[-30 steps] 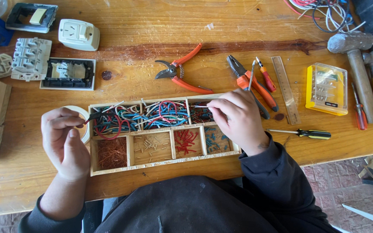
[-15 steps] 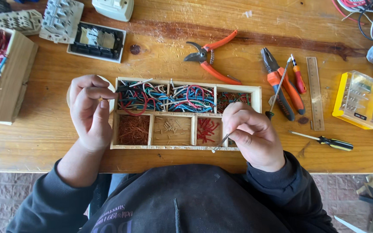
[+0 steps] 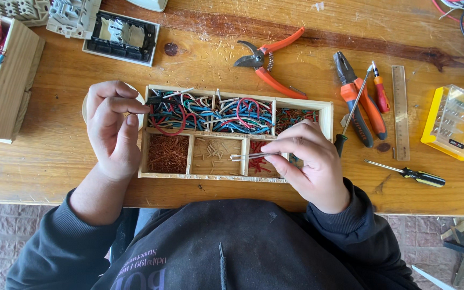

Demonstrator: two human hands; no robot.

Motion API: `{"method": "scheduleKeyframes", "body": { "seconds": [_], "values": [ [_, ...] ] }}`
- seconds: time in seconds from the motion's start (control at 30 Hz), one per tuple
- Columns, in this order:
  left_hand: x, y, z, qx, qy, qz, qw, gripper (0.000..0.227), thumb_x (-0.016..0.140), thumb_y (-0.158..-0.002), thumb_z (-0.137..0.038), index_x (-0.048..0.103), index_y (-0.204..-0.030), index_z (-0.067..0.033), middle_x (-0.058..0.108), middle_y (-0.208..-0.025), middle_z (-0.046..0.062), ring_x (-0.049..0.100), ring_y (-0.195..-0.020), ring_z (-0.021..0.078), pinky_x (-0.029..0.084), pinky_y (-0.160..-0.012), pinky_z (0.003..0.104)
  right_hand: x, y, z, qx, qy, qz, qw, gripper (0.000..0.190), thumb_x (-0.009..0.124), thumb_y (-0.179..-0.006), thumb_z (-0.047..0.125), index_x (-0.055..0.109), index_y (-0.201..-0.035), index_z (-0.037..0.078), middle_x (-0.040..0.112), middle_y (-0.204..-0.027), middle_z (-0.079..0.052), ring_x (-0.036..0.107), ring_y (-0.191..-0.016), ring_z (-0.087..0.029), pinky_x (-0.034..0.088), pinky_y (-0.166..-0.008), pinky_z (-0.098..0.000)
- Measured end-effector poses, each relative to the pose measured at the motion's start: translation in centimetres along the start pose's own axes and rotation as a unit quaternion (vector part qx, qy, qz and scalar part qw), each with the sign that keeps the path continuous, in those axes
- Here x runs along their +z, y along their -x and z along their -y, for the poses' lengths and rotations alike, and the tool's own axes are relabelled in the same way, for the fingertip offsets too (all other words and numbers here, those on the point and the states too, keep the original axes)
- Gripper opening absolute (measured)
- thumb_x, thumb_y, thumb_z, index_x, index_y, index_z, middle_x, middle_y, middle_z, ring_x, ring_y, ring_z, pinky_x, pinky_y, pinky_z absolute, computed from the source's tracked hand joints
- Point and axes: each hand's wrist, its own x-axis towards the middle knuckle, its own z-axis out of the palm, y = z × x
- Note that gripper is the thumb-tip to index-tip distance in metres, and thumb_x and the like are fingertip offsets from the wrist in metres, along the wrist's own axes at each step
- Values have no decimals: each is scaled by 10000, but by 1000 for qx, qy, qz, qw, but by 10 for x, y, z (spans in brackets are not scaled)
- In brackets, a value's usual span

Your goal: The person strips insulation from multiple colored wires using a small metal tool. They repeatedly insert the tool into wire ends, rotate it, and pull to remove the insulation, then place the stripped wires into a compartmentalized wooden box.

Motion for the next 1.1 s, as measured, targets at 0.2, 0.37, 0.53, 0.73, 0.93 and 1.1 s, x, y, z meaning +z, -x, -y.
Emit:
{"method": "scheduleKeyframes", "body": {
  "seconds": [0.2, 0.37, 0.53, 0.73, 0.93, 1.1],
  "values": [
    [1, 0, 0, 1, 2, 0, 1000, 340, 541, -1135, -327, 718, -1014, -63, 548, -1169, 170, 505, -1108, 295, 395, -1090, 409, -4, 1, -2, 15, 71, -2, 997, 115, 796, -987, 103, 827, -1097, 95, 722, -953, -75, 667, -888, -271, 507, -890, -421],
    [1, 0, -2, -3, 1, 1, 1000, 341, 538, -1132, -321, 716, -1015, -54, 537, -1172, 177, 496, -1110, 298, 402, -1089, 416, -7, 1, -7, 10, 157, 52, 986, 123, 773, -992, 72, 844, -1084, 110, 704, -853, -65, 653, -816, -253, 480, -846, -419],
    [1, 1, 0, -1, 2, 3, 1000, 337, 548, -1132, -310, 716, -1008, -46, 538, -1172, 182, 502, -1108, 306, 410, -1078, 426, -19, 5, -7, 12, 176, 46, 983, 109, 765, -981, 71, 844, -1050, 101, 679, -810, -81, 612, -783, -251, 472, -841, -427],
    [1, 0, 0, 0, 13, 3, 1000, 331, 552, -1132, -284, 715, -1008, -24, 523, -1172, 187, 492, -1090, 297, 434, -1046, 430, -40, 9, -11, 43, 168, 7, 985, 120, 765, -984, 43, 840, -1069, 80, 678, -809, -89, 610, -787, -265, 494, -847, -423],
    [2, 3, -7, -21, 0, 9, 1000, 377, 520, -1155, -288, 699, -1031, 19, 520, -1191, 209, 524, -1104, 316, 469, -1044, 449, -55, 21, -28, 87, 261, -79, 958, 90, 795, -1017, -23, 824, -1078, 36, 712, -947, -102, 662, -858, -272, 533, -844, -400],
    [2, 5, -10, -44, -33, 15, 998, 431, 483, -1185, -323, 687, -1051, 32, 534, -1206, 206, 549, -1157, 311, 465, -1084, 452, -49, 24, -43, 74, 325, -70, 940, 79, 805, -999, -53, 812, -1056, 1, 704, -956, -128, 653, -858, -290, 513, -789, -418]
  ]
}}
